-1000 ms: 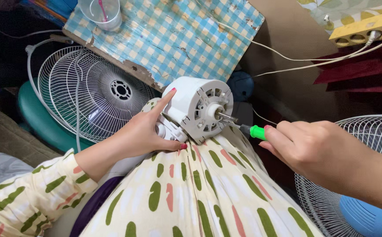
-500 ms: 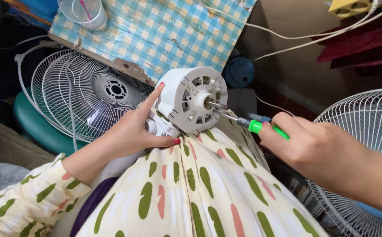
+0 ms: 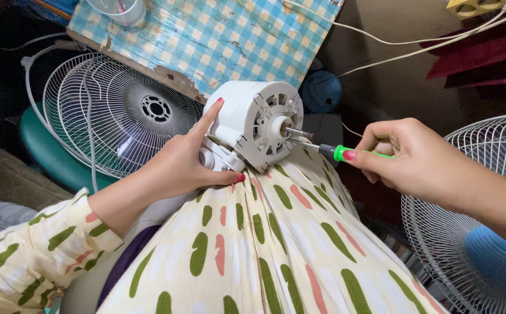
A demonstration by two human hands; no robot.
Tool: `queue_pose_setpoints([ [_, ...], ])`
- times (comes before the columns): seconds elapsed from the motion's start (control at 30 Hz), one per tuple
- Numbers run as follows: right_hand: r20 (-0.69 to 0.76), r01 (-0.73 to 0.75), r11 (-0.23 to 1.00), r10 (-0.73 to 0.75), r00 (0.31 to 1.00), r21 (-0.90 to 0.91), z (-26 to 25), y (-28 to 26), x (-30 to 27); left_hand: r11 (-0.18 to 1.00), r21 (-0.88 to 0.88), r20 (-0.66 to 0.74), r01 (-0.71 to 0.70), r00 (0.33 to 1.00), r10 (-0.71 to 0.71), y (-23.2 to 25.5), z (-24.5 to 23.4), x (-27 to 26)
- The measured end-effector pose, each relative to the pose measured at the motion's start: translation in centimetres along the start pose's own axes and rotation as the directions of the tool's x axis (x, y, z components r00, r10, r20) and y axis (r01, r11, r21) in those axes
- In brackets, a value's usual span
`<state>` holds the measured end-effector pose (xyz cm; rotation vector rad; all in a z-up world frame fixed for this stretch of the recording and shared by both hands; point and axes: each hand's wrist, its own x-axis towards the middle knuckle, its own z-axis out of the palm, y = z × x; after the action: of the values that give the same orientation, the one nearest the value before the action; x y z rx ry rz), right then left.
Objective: The person disassembles a white fan head, removes the central nut, and uses a green screwdriver to adjust internal components. They reassemble the fan head and tighten the nut to secure the parts.
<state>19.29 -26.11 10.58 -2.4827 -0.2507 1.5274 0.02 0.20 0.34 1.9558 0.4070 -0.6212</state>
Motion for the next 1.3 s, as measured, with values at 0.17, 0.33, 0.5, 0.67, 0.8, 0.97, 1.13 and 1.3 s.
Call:
queue_pose_setpoints([
  [0.17,0.059,-0.109,0.980,0.101,0.993,0.166,0.9,0.7,-0.5,0.977,-0.049,-0.067,-0.208,0.976,0.205,0.0,-0.1,0.1],
  [0.33,0.058,0.414,0.425,-0.638,0.768,-0.805,0.4,1.1,-3.6,0.998,0.023,0.041,0.057,0.997,-0.058,1.0,-0.4,-0.4],
  [0.5,0.179,0.499,0.261,-0.718,0.673,-0.827,1.3,0.5,-3.1,0.992,-0.034,-0.029,-0.124,0.992,0.123,0.5,-0.1,-0.1],
  [0.67,0.000,0.162,0.893,-0.178,0.984,-0.420,0.7,-2.1,-2.4,0.998,-0.039,0.016,0.044,0.999,-0.044,0.3,-0.2,-0.2],
  [0.8,0.053,0.055,0.997,-0.053,0.997,-0.048,0.3,-1.6,-0.5,0.996,-0.046,-0.041,-0.073,0.997,0.071,0.0,0.0,-0.2],
  [0.97,0.302,-0.305,0.846,0.182,0.936,0.437,-0.1,-0.5,1.7,0.996,-0.007,-0.050,-0.084,0.995,0.084,0.3,-0.1,-0.2],
  [1.13,0.270,-0.258,0.949,0.204,0.941,0.181,-0.7,-1.2,0.6,0.999,-0.027,0.013,0.031,0.999,-0.031,0.4,-0.2,-0.6],
  [1.3,0.046,-0.083,0.967,0.096,0.994,-0.239,-6.8,-2.4,-0.8,0.966,-0.239,-0.093,-0.097,0.993,0.077,-1.1,-0.3,-0.6],
])
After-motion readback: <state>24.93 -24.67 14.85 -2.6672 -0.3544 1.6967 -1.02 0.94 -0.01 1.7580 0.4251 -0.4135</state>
